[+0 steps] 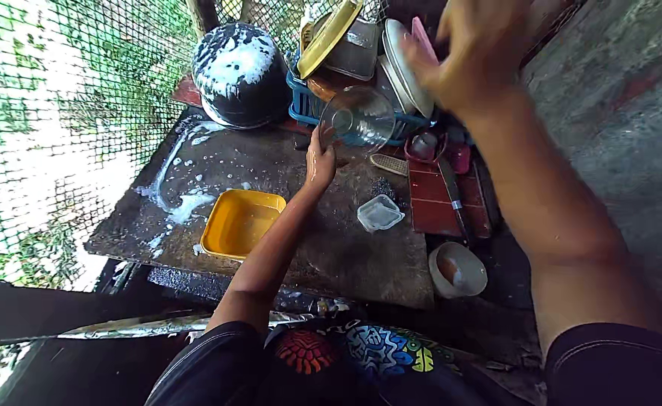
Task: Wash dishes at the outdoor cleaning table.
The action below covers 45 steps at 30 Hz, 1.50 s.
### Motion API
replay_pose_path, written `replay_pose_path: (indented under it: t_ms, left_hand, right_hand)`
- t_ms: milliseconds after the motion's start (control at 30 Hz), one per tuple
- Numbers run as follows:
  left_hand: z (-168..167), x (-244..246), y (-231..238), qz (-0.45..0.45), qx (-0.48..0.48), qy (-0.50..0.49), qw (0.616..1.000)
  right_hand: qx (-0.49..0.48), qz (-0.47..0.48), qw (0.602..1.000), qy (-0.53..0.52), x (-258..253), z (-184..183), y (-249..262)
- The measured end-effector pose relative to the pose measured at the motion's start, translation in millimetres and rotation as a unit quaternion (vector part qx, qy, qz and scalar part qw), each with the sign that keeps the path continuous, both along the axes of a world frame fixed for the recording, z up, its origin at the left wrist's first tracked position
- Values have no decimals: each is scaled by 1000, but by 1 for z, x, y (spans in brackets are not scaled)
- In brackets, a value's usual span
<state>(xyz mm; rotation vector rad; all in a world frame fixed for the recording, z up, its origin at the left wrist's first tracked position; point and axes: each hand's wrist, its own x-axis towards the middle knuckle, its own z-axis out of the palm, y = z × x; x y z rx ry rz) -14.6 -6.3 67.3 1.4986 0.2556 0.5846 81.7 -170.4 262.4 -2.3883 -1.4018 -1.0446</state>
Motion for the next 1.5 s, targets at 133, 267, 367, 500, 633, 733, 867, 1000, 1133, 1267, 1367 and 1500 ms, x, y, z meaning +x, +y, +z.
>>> replay_pose_path:
  t_ms: [133,267,367,500,633,733,867,1000,1133,1267,1367,1500]
  left_hand:
    - [3,-20,4,-111,-81,-24,990]
    - [5,-31,-1,-164,-70,-3,984]
    - [5,-39,-2,-175,-21,19,984]
    - [-9,-77,11,-116,112,15,987]
    - [-29,-120,32,-15,184,3,983]
    - [-42,-148,52,73,196,6,978]
    - [-55,-194,71,176,221,-2,959]
    - [-64,-223,79,249,276,1,928]
    - [-69,-234,77,269,289,13,919]
    - [-75,-240,78,279,304,25,910]
    - [-78,-240,74,285,309,22,907]
    - [-83,-236,68,292,326,24,899]
  right_hand:
    - [-146,-36,975,161,0,-42,-11]
    - [-197,3,938,285,1,-59,-12]
    - [-159,36,958,238,10,-62,-15]
    - [-33,-10,989,147,43,-35,-21]
    - [34,-118,991,47,90,-12,0]
    - [44,-177,982,53,128,0,28]
    - [31,-200,977,60,179,11,69]
    - [-26,-216,968,129,183,27,107]
    - [-55,-191,969,145,215,14,133]
    - [-103,-198,965,141,228,-1,150]
    - [-96,-180,968,149,238,-8,155]
    - [-116,-185,960,174,242,0,157]
